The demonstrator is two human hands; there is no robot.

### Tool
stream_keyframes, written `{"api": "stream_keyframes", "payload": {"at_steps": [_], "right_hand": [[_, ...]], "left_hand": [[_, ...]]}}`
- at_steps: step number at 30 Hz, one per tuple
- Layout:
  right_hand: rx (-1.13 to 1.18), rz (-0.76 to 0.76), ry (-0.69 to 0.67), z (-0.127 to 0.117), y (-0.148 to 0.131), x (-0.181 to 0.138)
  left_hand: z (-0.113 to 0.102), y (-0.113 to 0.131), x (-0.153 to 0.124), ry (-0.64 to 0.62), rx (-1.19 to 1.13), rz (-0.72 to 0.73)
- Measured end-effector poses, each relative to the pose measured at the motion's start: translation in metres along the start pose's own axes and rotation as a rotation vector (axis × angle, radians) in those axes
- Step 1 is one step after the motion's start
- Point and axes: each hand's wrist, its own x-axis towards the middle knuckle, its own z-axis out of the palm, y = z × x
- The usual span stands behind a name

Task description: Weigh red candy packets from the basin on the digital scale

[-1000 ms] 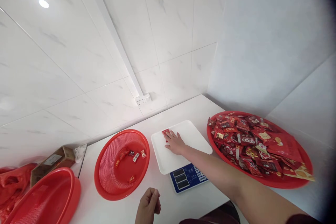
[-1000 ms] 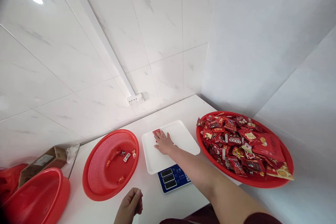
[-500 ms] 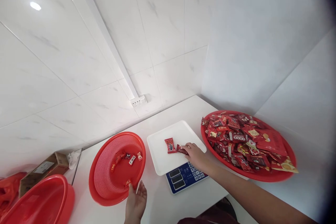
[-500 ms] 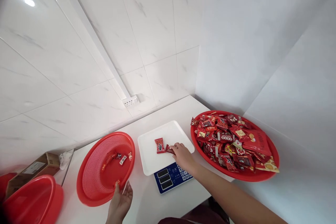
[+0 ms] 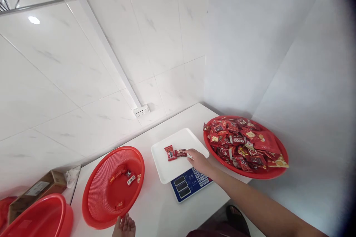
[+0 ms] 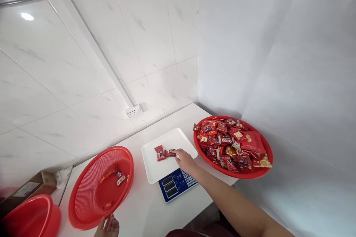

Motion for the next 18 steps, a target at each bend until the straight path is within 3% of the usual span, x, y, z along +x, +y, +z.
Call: {"api": "stream_keyframes", "payload": {"at_steps": [6,11,18], "right_hand": [[-0.085,0.100,0.217,-0.057,0.045,-0.044],[-0.255,0.279,0.452,-0.104,0.080,-0.072],[-0.355,0.453,0.328,-0.105,0.085,-0.072]], "left_hand": [[0.030,-0.052,-0.015,-0.157,0.102,-0.176],[0.064,-0.091,-0.042,-0.293,0.219,-0.186],[0.076,-0.110,-0.070,-0.350,0.378,-0.191]]}}
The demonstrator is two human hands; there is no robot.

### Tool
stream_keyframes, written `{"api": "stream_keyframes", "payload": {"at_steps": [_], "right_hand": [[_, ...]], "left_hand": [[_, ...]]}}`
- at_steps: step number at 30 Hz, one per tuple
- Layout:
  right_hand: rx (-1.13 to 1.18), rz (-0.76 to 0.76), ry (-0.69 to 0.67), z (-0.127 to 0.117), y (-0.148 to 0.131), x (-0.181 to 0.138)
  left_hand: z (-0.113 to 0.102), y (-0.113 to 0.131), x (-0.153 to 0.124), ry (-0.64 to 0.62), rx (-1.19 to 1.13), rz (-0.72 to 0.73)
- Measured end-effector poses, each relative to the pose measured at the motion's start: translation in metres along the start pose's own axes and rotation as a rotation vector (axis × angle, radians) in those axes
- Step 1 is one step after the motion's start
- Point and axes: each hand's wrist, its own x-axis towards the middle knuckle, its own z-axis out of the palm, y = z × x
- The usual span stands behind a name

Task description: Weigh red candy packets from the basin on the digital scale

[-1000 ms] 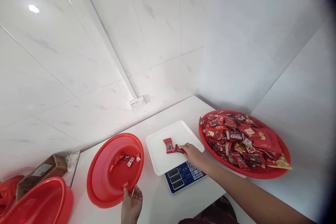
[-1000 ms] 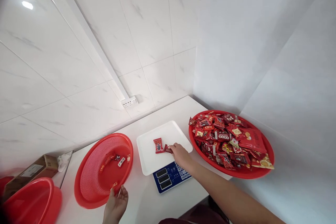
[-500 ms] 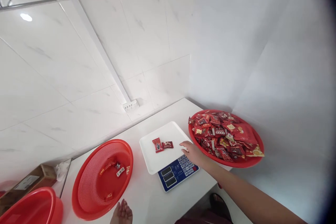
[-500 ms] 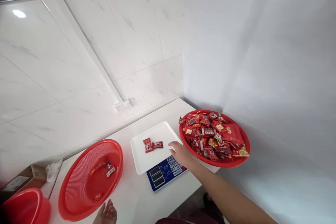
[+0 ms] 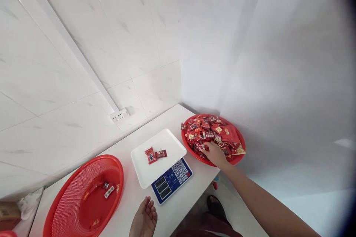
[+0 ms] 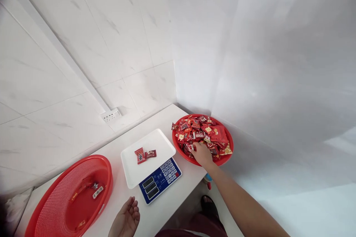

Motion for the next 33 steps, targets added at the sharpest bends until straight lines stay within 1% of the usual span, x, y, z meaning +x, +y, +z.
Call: {"api": "stream_keyframes", "payload": {"at_steps": [3,6,9,10,12,13,14,15,16,18,20,21,23,25,27,30,33], "right_hand": [[-0.036,0.051,-0.013,0.002,-0.008,0.004],[-0.027,0.066,-0.028,-0.001,-0.010,0.007],[0.000,0.053,0.021,-0.008,-0.009,0.005],[0.042,0.041,0.045,-0.010,-0.010,0.001],[0.202,-0.011,0.046,-0.014,-0.017,-0.009],[0.309,-0.053,0.010,-0.014,-0.023,-0.017],[0.420,-0.099,-0.058,-0.014,-0.031,-0.026],[0.519,-0.146,-0.154,-0.013,-0.041,-0.036],[0.604,-0.188,-0.261,-0.012,-0.052,-0.047],[0.747,-0.208,-0.499,-0.007,-0.075,-0.067],[0.860,-0.205,-0.665,-0.003,-0.097,-0.083],[0.902,-0.199,-0.714,-0.001,-0.106,-0.089],[0.965,-0.183,-0.765,0.002,-0.118,-0.097],[0.987,-0.172,-0.803,0.005,-0.124,-0.100],[0.950,-0.179,-0.835,0.008,-0.125,-0.102],[0.851,-0.197,-0.796,0.010,-0.125,-0.103],[0.806,-0.223,-0.745,0.010,-0.126,-0.103]], "left_hand": [[0.000,-0.001,-0.002,0.033,0.019,-0.020],[-0.001,-0.002,-0.002,0.047,0.035,-0.019],[-0.001,-0.006,-0.003,0.048,0.122,0.033],[0.000,-0.008,-0.004,0.018,0.174,0.061],[0.004,-0.014,-0.007,-0.098,0.299,0.126],[0.008,-0.018,-0.009,-0.166,0.362,0.162],[0.012,-0.021,-0.011,-0.218,0.416,0.206],[0.017,-0.024,-0.013,-0.241,0.461,0.254],[0.023,-0.026,-0.015,-0.237,0.494,0.306],[0.032,-0.028,-0.020,-0.214,0.537,0.387],[0.037,-0.025,-0.022,-0.263,0.604,0.400],[0.038,-0.023,-0.023,-0.302,0.646,0.397],[0.037,-0.018,-0.025,-0.364,0.722,0.405],[0.035,-0.014,-0.027,-0.378,0.762,0.433],[0.035,-0.012,-0.031,-0.388,0.790,0.445],[0.038,-0.013,-0.038,-0.398,0.831,0.445],[0.039,-0.013,-0.039,-0.392,0.874,0.452]]}}
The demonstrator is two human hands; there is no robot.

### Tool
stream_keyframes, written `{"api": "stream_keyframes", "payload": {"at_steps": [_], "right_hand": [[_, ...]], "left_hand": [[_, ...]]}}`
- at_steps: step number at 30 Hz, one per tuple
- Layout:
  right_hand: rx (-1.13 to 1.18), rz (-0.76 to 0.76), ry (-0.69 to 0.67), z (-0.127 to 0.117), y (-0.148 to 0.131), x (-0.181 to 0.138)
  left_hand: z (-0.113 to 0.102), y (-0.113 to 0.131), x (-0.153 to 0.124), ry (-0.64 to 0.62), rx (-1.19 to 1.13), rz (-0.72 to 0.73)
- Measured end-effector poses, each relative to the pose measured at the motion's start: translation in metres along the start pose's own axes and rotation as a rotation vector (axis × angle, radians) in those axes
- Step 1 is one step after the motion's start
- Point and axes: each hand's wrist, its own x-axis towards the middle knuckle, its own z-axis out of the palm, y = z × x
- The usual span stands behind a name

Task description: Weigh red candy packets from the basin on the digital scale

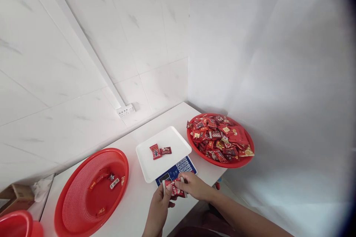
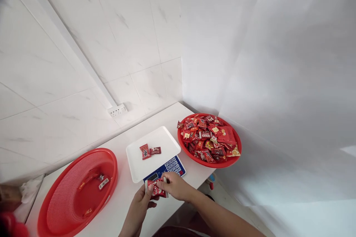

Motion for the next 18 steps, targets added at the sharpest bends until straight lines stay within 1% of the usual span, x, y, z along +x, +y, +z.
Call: {"api": "stream_keyframes", "payload": {"at_steps": [5,8,12,15,18], "right_hand": [[-0.055,-0.037,0.015,0.005,-0.004,0.003],[-0.021,-0.046,-0.004,0.008,-0.006,0.005],[0.022,-0.026,-0.016,0.010,-0.007,0.006],[-0.011,-0.015,0.003,0.009,-0.007,0.007],[-0.060,-0.016,0.012,0.011,-0.003,0.007]], "left_hand": [[-0.005,-0.004,0.001,0.038,0.076,0.029],[-0.007,-0.003,0.000,0.075,0.058,0.050],[-0.006,0.000,-0.002,0.091,0.027,0.060],[-0.006,0.001,-0.002,0.053,-0.022,0.005],[-0.007,0.000,-0.003,-0.014,-0.154,-0.076]]}}
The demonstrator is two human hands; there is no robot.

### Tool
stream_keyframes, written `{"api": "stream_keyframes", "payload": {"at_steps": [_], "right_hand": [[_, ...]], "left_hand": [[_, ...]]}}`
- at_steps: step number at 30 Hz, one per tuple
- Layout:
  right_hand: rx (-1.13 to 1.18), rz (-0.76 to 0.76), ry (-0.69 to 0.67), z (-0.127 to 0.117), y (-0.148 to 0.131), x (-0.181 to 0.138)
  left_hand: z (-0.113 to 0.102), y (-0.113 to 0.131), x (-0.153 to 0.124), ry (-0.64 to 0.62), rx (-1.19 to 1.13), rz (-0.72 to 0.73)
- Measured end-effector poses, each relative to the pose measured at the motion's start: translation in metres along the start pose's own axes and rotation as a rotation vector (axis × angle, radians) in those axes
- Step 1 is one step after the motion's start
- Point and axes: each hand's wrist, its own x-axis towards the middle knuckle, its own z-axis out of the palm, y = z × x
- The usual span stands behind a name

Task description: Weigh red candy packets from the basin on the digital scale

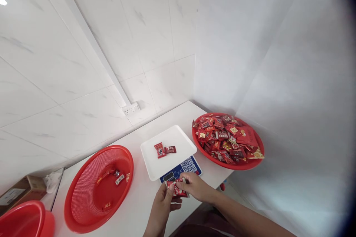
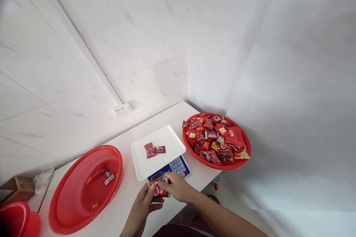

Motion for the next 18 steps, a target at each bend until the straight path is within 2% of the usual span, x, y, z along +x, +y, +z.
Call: {"api": "stream_keyframes", "payload": {"at_steps": [3,6,7,9,11,13,15,18], "right_hand": [[-0.024,-0.003,-0.004,0.002,0.004,0.000],[0.026,0.014,-0.021,-0.011,0.006,-0.001],[0.031,0.022,0.002,-0.021,0.008,-0.002],[-0.054,0.036,0.131,-0.051,0.014,-0.005],[-0.279,0.054,0.329,-0.089,0.024,-0.010],[-0.520,0.172,0.484,-0.125,0.038,-0.017],[-0.712,0.309,0.546,-0.154,0.051,-0.023],[-0.807,0.474,0.495,-0.173,0.068,-0.026]], "left_hand": [[-0.002,-0.001,0.002,-0.026,-0.076,-0.032],[-0.006,-0.002,0.006,0.040,-0.170,-0.049],[-0.009,-0.003,0.007,0.077,-0.220,-0.058],[-0.015,-0.003,0.009,0.148,-0.311,-0.082],[-0.023,-0.004,0.008,0.207,-0.354,-0.097],[-0.032,-0.004,0.007,0.261,-0.351,-0.108],[-0.040,-0.005,0.004,0.310,-0.340,-0.114],[-0.046,-0.004,0.002,0.349,-0.352,-0.133]]}}
